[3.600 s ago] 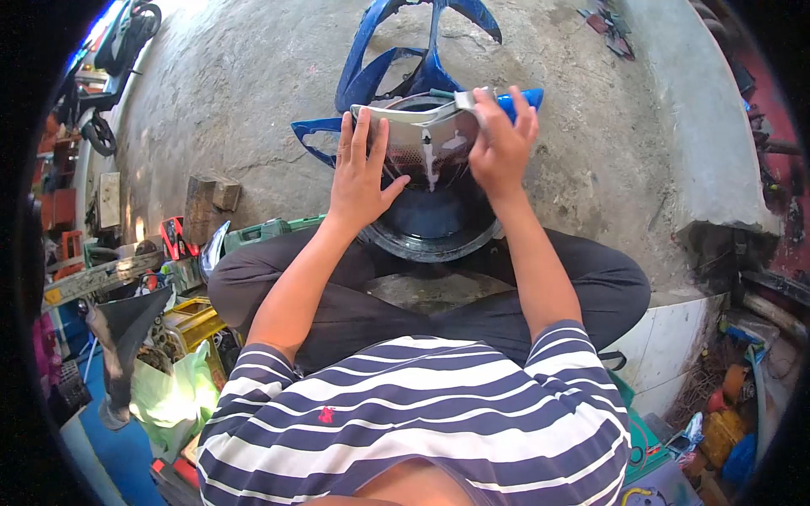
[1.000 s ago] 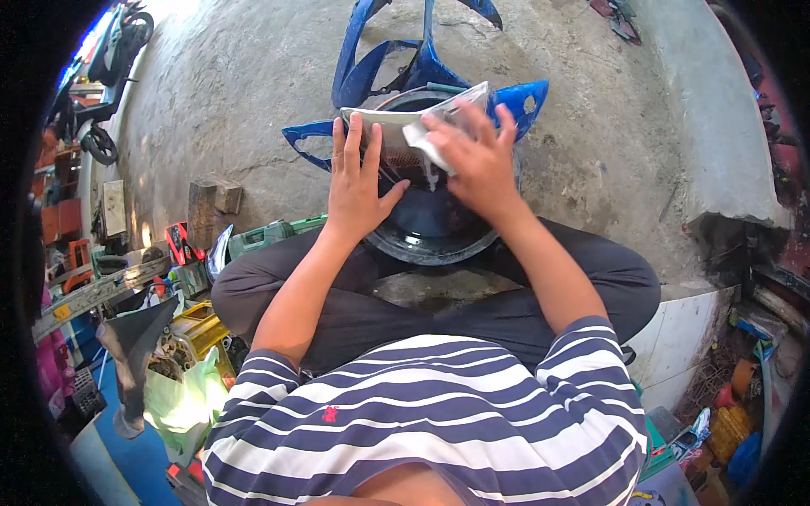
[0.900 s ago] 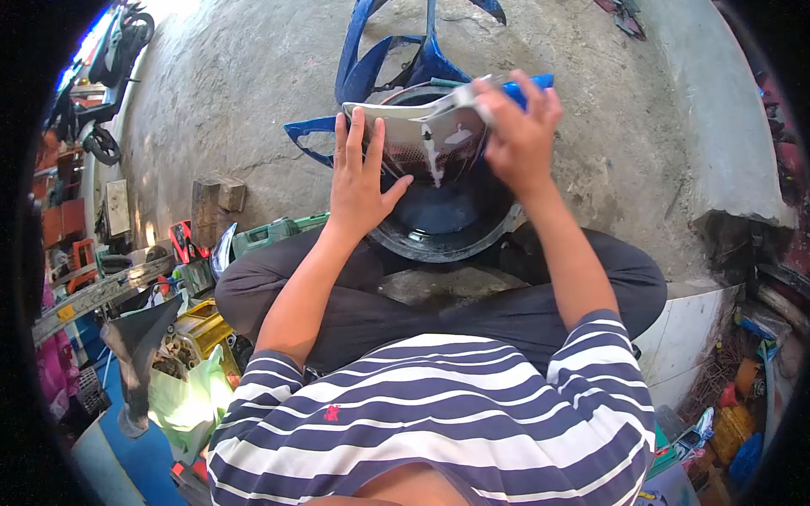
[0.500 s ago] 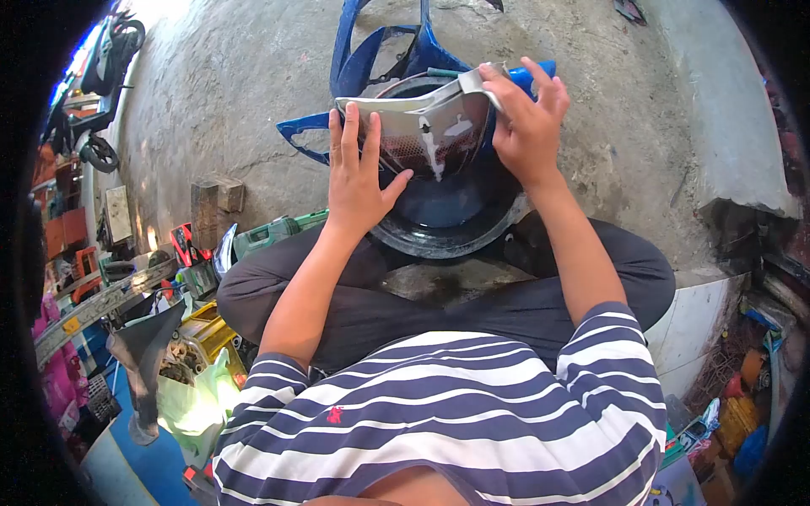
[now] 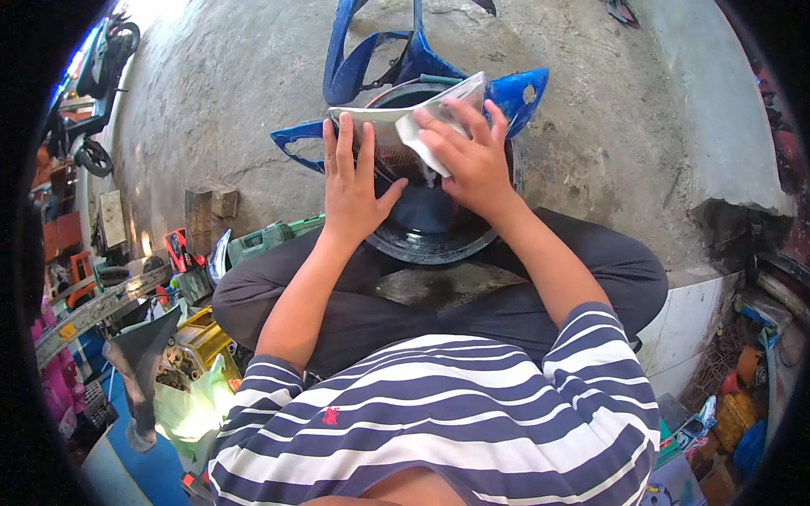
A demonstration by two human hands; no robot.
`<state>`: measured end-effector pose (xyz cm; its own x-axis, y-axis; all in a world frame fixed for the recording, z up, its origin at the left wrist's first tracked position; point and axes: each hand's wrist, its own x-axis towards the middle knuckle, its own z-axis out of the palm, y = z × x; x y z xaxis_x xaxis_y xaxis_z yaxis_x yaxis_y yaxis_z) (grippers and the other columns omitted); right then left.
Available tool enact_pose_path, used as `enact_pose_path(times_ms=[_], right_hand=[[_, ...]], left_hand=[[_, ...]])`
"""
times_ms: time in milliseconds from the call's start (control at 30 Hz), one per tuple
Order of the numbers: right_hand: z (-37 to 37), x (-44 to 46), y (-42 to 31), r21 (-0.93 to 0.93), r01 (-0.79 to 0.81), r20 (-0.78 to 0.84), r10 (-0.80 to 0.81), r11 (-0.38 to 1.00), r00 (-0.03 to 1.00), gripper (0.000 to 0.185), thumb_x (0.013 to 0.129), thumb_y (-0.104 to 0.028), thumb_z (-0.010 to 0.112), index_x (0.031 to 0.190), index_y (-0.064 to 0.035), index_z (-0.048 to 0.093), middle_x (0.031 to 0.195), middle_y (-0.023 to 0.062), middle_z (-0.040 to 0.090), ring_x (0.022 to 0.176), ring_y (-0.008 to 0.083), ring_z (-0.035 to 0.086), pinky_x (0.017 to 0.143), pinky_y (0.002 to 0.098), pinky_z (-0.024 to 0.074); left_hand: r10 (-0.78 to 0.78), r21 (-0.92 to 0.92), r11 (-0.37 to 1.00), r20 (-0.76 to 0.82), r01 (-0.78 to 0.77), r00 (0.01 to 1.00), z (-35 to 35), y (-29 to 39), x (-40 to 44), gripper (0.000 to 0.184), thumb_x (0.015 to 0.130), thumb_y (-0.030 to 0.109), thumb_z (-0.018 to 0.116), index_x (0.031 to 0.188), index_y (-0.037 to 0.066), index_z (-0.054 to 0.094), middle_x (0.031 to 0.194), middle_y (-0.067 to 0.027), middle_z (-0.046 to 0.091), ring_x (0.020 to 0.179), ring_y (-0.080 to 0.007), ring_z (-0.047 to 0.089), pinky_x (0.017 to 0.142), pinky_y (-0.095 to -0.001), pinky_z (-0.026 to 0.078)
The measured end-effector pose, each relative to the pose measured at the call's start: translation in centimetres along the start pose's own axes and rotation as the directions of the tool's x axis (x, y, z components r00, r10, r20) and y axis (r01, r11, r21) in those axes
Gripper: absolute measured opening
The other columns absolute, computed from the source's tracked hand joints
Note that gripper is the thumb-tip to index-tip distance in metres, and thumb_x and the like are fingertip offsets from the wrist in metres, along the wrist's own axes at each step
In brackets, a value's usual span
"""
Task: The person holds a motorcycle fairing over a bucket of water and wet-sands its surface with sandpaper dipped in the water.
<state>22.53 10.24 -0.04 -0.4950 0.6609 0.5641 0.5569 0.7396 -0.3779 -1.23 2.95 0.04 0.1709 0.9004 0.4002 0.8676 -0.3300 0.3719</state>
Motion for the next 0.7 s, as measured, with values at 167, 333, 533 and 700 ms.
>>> enact_pose_path(times_ms=[167,333,533,700], right_hand=[[-1.3,1.0,5.4,-0.12,-0.061,-0.219,0.034,0.991,0.975,0.055,0.076,0.003,0.072,0.126,-0.0205,0.07,0.15,-0.0064,0.072,0.143,0.0341,0.057,0.124,0.0577,0.0266],[0.9,-0.2,0.7,0.012,0.029,-0.072,-0.028,1.0,0.997,0.061,0.068,0.0,0.081,0.125,-0.0195,0.07,0.149,-0.0039,0.072,0.144,0.0334,0.056,0.124,0.0616,0.0269],[-0.8,0.7,4.6,-0.12,-0.064,-0.2,0.039,0.991,0.979,0.054,0.075,0.001,0.077,0.125,-0.0192,0.073,0.147,-0.0047,0.074,0.144,0.0343,0.058,0.122,0.0588,0.0283],[-0.4,0.7,0.9,-0.082,-0.018,-0.054,0.013,0.996,0.998,0.055,0.073,-0.002,0.08,0.124,-0.0199,0.072,0.151,-0.0051,0.07,0.148,0.0329,0.054,0.125,0.0598,0.0279]], left_hand=[[0.001,0.005,1.0,0.032,-0.001,0.999,-0.3,-0.1,0.2,0.112,0.08,0.03,0.094,0.171,0.006,0.034,0.18,-0.0262,0.017,0.162,-0.0603,0.016,0.129,-0.0654,0.028],[-0.012,-0.005,1.0,-0.001,0.012,1.0,-0.1,0.4,0.3,0.113,0.08,0.03,0.094,0.171,0.006,0.034,0.179,-0.0272,0.016,0.163,-0.0603,0.016,0.129,-0.0657,0.027],[-0.006,0.001,1.0,0.043,0.006,0.999,-0.7,0.0,0.2,0.114,0.079,0.029,0.095,0.173,0.009,0.033,0.18,-0.0266,0.015,0.163,-0.0602,0.015,0.129,-0.0657,0.027],[-0.02,0.001,1.0,0.036,0.02,0.999,-0.5,0.4,0.4,0.114,0.08,0.03,0.095,0.173,0.011,0.032,0.18,-0.0266,0.014,0.163,-0.0602,0.015,0.129,-0.0656,0.028]])
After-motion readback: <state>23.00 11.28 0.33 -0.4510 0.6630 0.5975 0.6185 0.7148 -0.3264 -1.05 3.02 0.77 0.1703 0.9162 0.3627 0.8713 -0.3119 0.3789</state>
